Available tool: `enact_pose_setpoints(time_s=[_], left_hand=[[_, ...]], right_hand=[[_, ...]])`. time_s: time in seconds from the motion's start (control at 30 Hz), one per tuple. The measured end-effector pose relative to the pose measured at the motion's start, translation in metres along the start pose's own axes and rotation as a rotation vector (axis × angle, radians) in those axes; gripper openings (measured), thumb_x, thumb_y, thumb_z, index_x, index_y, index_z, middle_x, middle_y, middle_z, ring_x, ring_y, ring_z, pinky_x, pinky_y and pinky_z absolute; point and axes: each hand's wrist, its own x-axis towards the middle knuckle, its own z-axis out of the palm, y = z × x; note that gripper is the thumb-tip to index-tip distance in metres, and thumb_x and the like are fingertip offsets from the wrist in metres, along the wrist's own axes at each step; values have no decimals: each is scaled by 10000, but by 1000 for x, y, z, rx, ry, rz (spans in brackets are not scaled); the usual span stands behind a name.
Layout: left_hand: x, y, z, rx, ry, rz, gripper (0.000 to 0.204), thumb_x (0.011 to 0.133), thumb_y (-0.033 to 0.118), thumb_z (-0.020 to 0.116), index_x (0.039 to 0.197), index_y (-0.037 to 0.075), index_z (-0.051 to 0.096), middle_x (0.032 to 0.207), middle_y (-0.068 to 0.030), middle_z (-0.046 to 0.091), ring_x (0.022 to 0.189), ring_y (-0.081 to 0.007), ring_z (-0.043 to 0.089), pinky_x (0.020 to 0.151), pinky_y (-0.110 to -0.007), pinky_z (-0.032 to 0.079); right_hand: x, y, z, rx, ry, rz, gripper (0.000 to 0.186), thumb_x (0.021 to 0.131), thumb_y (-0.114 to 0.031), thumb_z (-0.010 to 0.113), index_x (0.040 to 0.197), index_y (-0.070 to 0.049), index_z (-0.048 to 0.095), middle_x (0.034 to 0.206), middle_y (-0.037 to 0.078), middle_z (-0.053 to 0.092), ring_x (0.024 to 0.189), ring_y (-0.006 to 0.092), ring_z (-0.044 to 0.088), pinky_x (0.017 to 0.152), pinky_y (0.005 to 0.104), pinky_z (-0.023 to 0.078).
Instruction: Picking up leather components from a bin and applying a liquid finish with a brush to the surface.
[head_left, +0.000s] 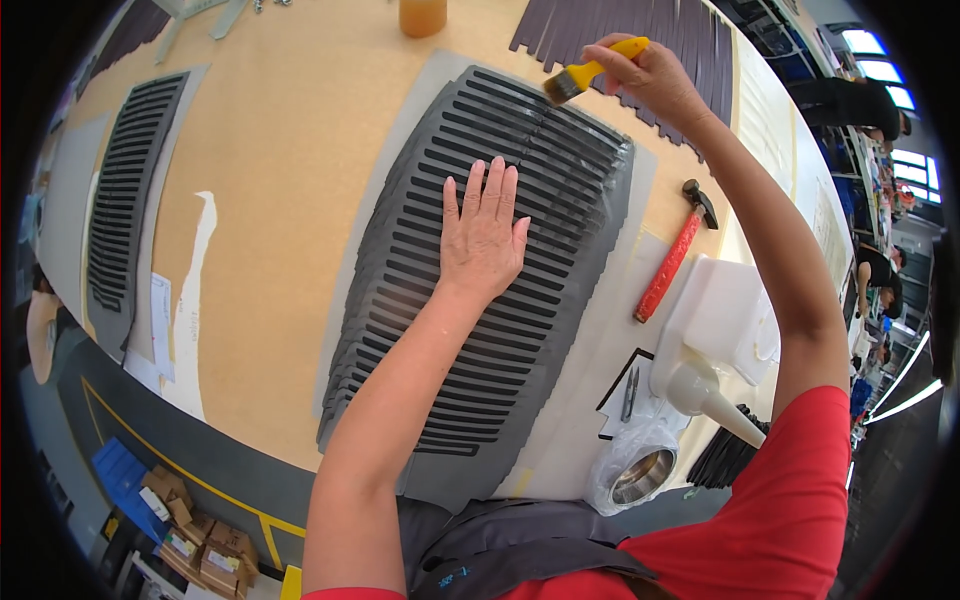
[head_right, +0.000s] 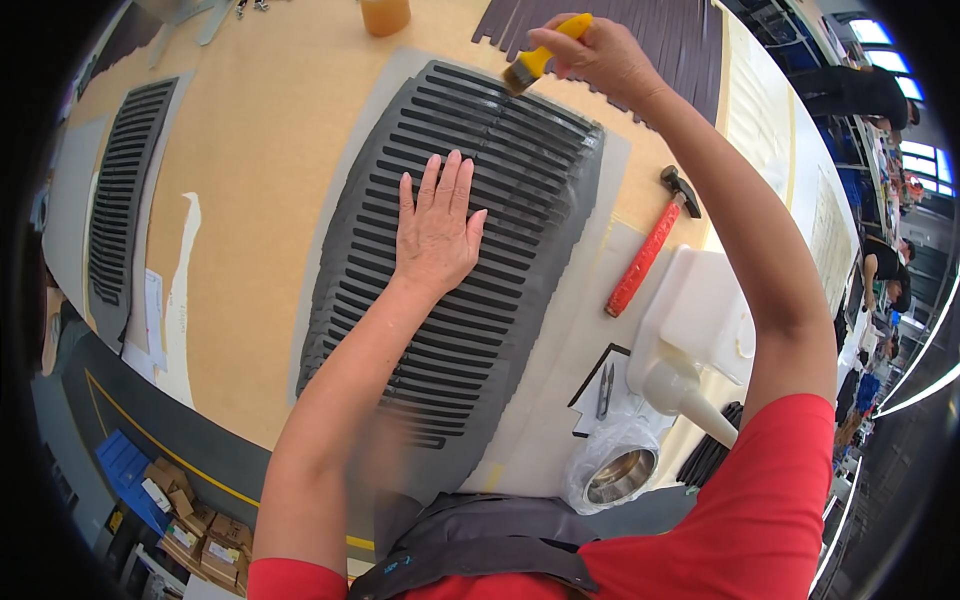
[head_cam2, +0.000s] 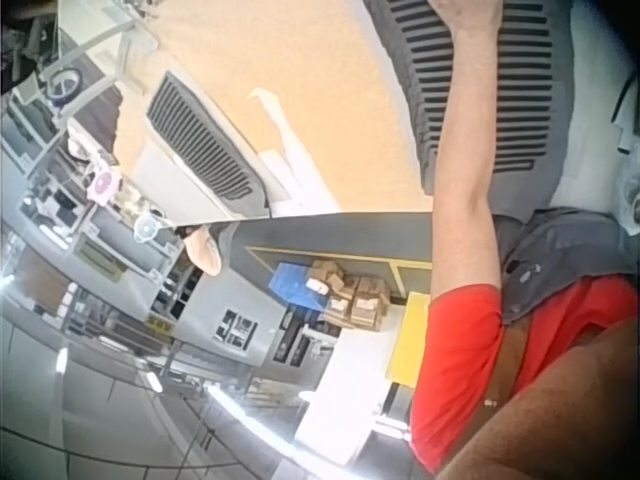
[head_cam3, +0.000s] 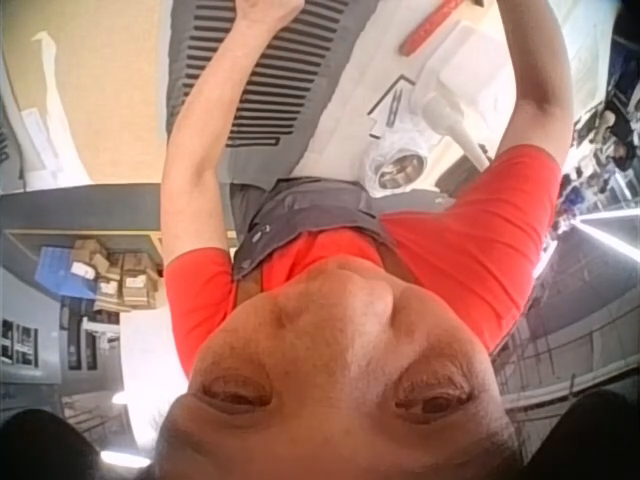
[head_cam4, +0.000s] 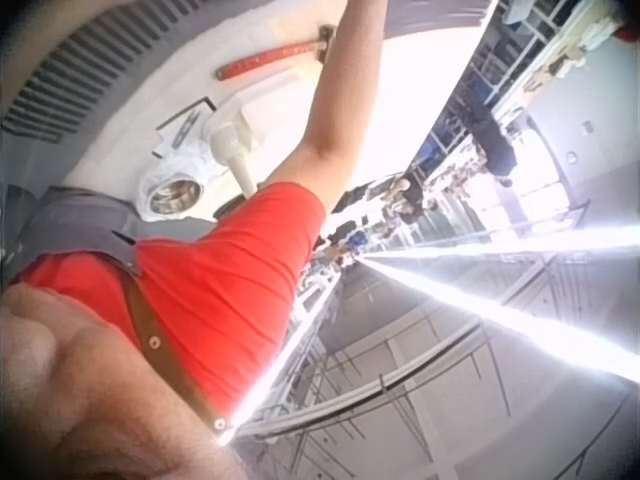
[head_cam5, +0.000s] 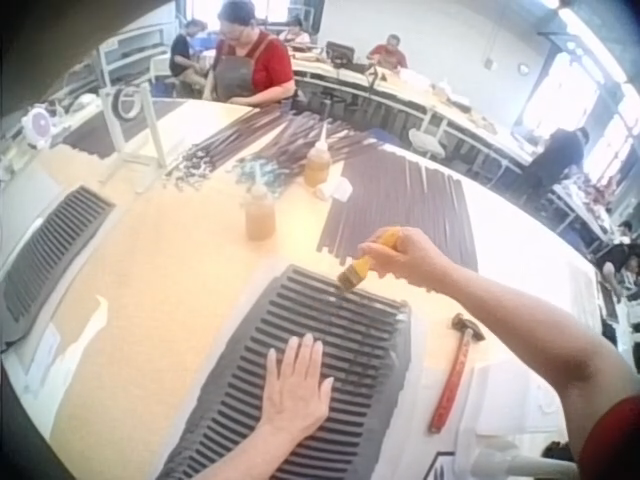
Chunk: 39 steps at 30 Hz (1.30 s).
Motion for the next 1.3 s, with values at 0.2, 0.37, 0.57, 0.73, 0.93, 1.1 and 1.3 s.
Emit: enact_pose_setpoints(time_s=[0.2, 0.37, 0.57, 0.73, 0.93, 1.1, 1.3], left_hand=[[2, 4, 0, -43, -3, 5, 640, 941, 330, 507, 1473, 48, 291, 1534, -113, 274, 1430, -283, 225, 1157, -521, 158], [1, 2, 0, -26, -9, 1, 642, 940, 332, 510, 1473, 48, 293, 1534, -114, 274, 1430, -281, 226, 1161, -518, 142], [0, 3, 1, -28, -12, 2, 639, 944, 337, 503, 1474, 48, 293, 1537, -117, 268, 1432, -280, 222, 1165, -516, 127], [0, 1, 1, -30, -12, 4, 641, 942, 337, 503, 1473, 45, 294, 1538, -119, 268, 1432, -281, 225, 1164, -520, 129], [-1, 1, 1, -32, -25, -9, 637, 941, 336, 505, 1471, 46, 304, 1540, -117, 268, 1429, -282, 231, 1164, -515, 123], [1, 5, 4, -43, 21, 12, 626, 941, 335, 506, 1464, 45, 321, 1539, -114, 275, 1429, -280, 233, 1162, -513, 125], [-2, -2, -1, -22, -13, -13, 633, 940, 336, 507, 1466, 42, 314, 1540, -114, 269, 1426, -278, 237, 1161, -511, 128]], right_hand=[[-9, 4, 4, 157, -196, 96, 354, 944, -415, 588, 1010, -86, 700, 671, 1, 617, 602, 50, 559, 541, 199, 423], [-11, 8, -10, 127, -64, 10, 360, 946, -423, 590, 993, -85, 705, 672, 7, 611, 594, 50, 556, 543, 190, 421], [-27, -8, -6, 174, -300, 135, 327, 942, -392, 605, 991, -84, 704, 679, 1, 610, 603, 48, 554, 567, 193, 433], [-14, -16, -2, 318, -126, -60, 315, 950, -374, 596, 1026, -88, 703, 687, 3, 619, 606, 41, 544, 567, 183, 418], [7, -25, 41, 330, -275, -14, 314, 954, -369, 590, 1043, -88, 700, 740, 12, 649, 618, 45, 550, 551, 198, 416], [42, 12, 28, 143, 5, -77, 296, 960, -362, 584, 1055, -109, 702, 693, -30, 612, 580, 21, 508, 528, 173, 397], [5, -66, 51, 409, -393, -143, 318, 972, -380, 560, 1048, -109, 706, 686, -21, 613, 560, 17, 511, 496, 171, 371]])
